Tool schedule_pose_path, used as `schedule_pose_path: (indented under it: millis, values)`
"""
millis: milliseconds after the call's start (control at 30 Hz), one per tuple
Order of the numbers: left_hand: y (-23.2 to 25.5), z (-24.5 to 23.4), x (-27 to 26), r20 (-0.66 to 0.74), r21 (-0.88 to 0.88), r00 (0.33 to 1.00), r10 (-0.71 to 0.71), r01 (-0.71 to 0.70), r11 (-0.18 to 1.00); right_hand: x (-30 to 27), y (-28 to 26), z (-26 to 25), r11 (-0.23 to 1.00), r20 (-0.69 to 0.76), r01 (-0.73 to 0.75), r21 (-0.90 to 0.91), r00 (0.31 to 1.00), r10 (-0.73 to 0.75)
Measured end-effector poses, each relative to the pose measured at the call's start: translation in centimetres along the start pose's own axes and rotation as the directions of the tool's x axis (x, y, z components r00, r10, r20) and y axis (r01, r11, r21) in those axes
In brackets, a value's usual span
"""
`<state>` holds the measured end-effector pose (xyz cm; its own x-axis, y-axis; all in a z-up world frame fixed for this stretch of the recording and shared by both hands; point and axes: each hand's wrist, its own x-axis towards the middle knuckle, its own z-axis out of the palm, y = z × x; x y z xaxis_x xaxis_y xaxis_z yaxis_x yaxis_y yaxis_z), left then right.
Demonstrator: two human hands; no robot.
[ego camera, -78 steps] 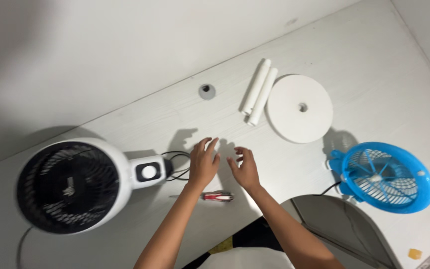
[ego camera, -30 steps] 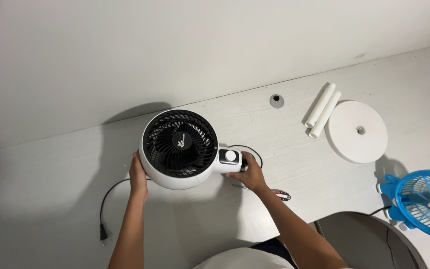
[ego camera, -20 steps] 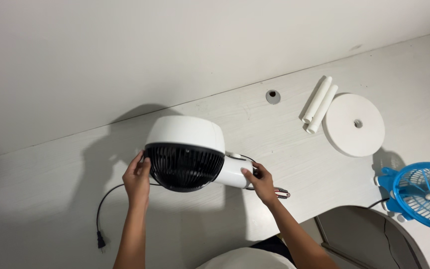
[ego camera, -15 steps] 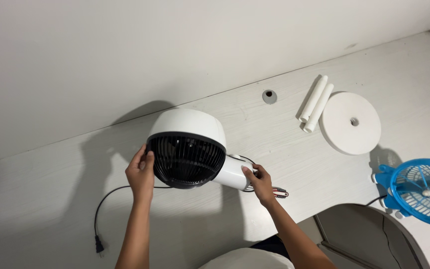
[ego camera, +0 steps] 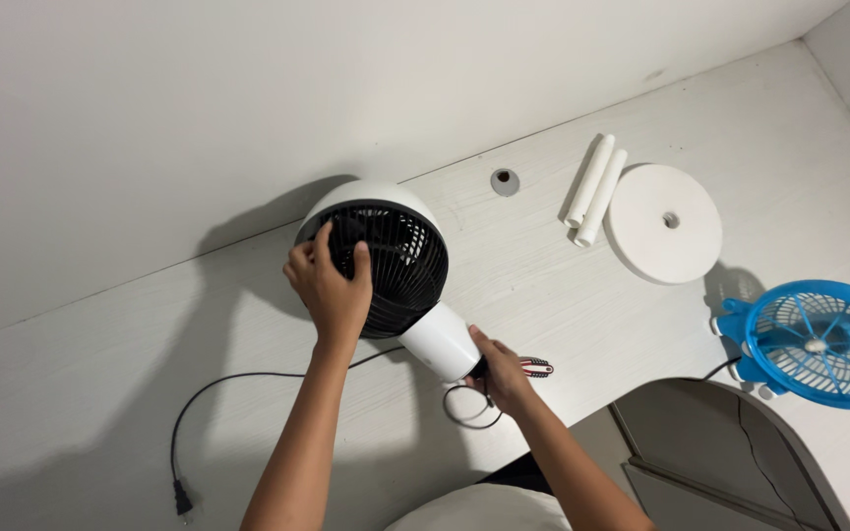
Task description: The person disassembles a white electric fan on a white table. They remove the front grille, detach the stand, and use a screwdriver to loosen screws on the fan head. The components are placed on the table. The clip ends before reassembly.
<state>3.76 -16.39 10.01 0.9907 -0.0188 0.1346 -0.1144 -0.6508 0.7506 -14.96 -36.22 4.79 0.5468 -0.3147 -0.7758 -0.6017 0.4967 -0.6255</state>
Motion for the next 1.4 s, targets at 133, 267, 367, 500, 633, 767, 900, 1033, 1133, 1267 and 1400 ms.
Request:
schedule_pose_path:
  millis: [133, 267, 367, 500, 633, 767, 900, 1033, 1133, 1267, 1400]
  values:
    - [1.6, 0.9, 1.3, -0.041, 0.103, 0.981, 0.189, -0.184, 0.977, -0.9, 1.4, 0.1, 0.992, 0.183, -0.116, -0.05, 0.975, 0.123]
    - [3.0, 2.0, 1.9, -0.029, 0.143, 0.933, 0.359, -0.351, 0.925, -1.1, 3.0, 0.7, 0.964, 0.255, -0.165, -0.209, 0.942, 0.217]
    - [4.2, 2.9, 2.5, 0.044, 0.16, 0.876, 0.48, -0.48, 0.863, -1.0, 5.0, 2.1, 0.954, 0.31, -0.202, -0.22, 0.913, 0.265]
    - [6.1, 4.9, 2.6, 0.249, 0.153, 0.802, 0.544, -0.587, 0.795, -0.9, 7.3, 4.9, 0.946, 0.37, -0.29, -0.146, 0.87, 0.324]
    - [8.6, 8.1, 1.6, 0.418, 0.101, 0.681, 0.601, -0.692, 0.714, -1.1, 8.0, 8.2, 0.947, 0.508, -0.321, 0.0, 0.816, 0.276]
    - [10.7, 11.6, -0.7, 0.552, 0.091, 0.566, 0.612, -0.771, 0.631, -1.3, 7.9, 10.2, 0.936, 0.571, -0.345, 0.074, 0.784, 0.244]
    - [11.1, 13.5, -3.2, 0.599, 0.122, 0.525, 0.605, -0.806, 0.579, -1.1, 8.2, 11.2, 0.916, 0.545, -0.382, 0.12, 0.797, 0.261]
    - [10.9, 14.3, -4.1, 0.633, 0.081, 0.501, 0.59, -0.801, 0.593, -0.7, 8.7, 11.9, 0.863, 0.636, -0.439, 0.249, 0.747, 0.197]
    - [10.3, 14.0, -4.4, 0.564, 0.002, 0.525, 0.638, -0.773, 0.634, -0.6, 8.6, 12.1, 0.853, 0.582, -0.488, 0.187, 0.754, 0.304]
    - [8.5, 11.8, -4.6, 0.385, -0.03, 0.575, 0.722, -0.774, 0.632, -0.6, 8.0, 12.3, 0.915, 0.55, -0.397, 0.07, 0.781, 0.297]
    - [4.9, 8.0, -5.0, 0.451, 0.049, 0.697, 0.558, -0.643, 0.764, 0.1, 8.2, 11.4, 0.977, 0.567, -0.213, -0.026, 0.801, 0.19]
